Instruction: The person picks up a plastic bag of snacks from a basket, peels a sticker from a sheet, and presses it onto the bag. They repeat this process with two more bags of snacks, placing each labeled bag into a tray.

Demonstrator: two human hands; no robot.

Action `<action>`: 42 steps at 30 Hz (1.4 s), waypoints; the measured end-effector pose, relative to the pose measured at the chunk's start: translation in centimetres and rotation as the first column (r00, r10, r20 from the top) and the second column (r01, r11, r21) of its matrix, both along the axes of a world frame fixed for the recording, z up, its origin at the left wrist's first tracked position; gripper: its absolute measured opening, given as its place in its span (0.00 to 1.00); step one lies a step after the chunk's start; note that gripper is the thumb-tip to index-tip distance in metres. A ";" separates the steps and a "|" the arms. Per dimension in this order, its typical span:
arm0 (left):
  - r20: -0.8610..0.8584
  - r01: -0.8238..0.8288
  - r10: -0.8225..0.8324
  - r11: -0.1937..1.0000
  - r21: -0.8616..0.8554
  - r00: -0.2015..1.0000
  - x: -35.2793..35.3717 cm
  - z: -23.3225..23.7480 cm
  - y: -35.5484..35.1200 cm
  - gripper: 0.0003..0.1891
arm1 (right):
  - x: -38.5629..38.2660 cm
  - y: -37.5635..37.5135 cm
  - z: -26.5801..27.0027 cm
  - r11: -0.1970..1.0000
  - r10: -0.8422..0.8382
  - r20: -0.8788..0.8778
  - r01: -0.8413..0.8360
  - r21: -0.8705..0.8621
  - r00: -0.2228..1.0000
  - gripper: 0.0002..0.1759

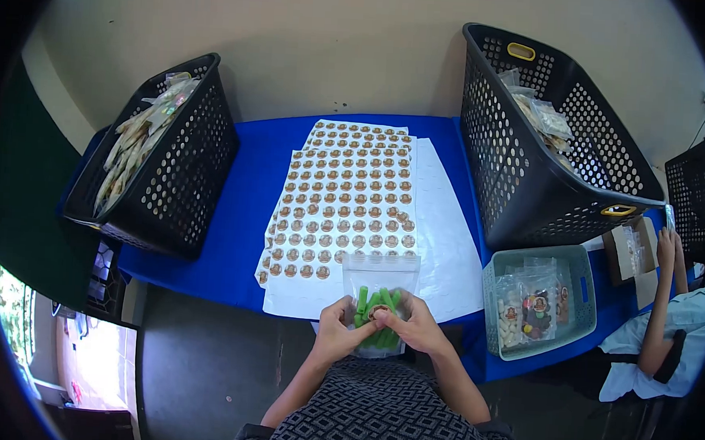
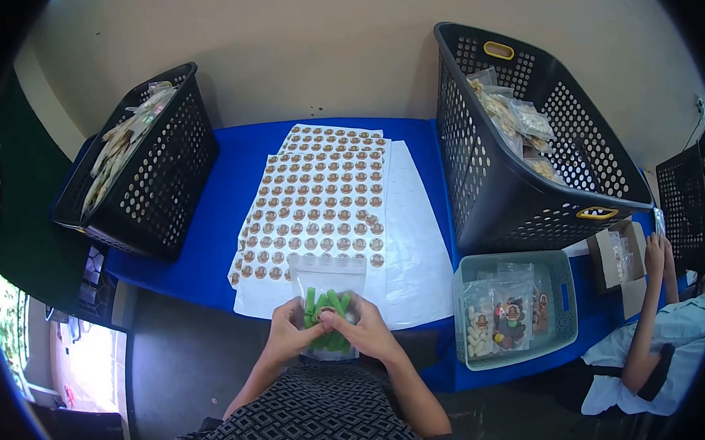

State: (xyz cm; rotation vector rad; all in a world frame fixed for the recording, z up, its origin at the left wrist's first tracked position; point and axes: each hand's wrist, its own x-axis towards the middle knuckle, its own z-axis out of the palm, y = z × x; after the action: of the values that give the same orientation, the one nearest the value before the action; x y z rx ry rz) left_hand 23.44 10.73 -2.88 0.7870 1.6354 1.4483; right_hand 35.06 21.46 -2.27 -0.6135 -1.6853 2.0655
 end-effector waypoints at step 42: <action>-0.222 -0.192 0.314 0.875 0.444 0.923 -1.0 1.7 -1.6 0.43 | 0.0 -1.8 2.1 0.992 -0.123 -0.028 0.124 0.024 0.992 0.15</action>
State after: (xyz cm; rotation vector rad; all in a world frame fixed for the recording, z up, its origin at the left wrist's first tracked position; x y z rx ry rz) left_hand 22.48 9.14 -1.20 1.0925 1.7165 1.9923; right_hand 35.03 19.65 -0.12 -0.6625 -1.6146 1.9548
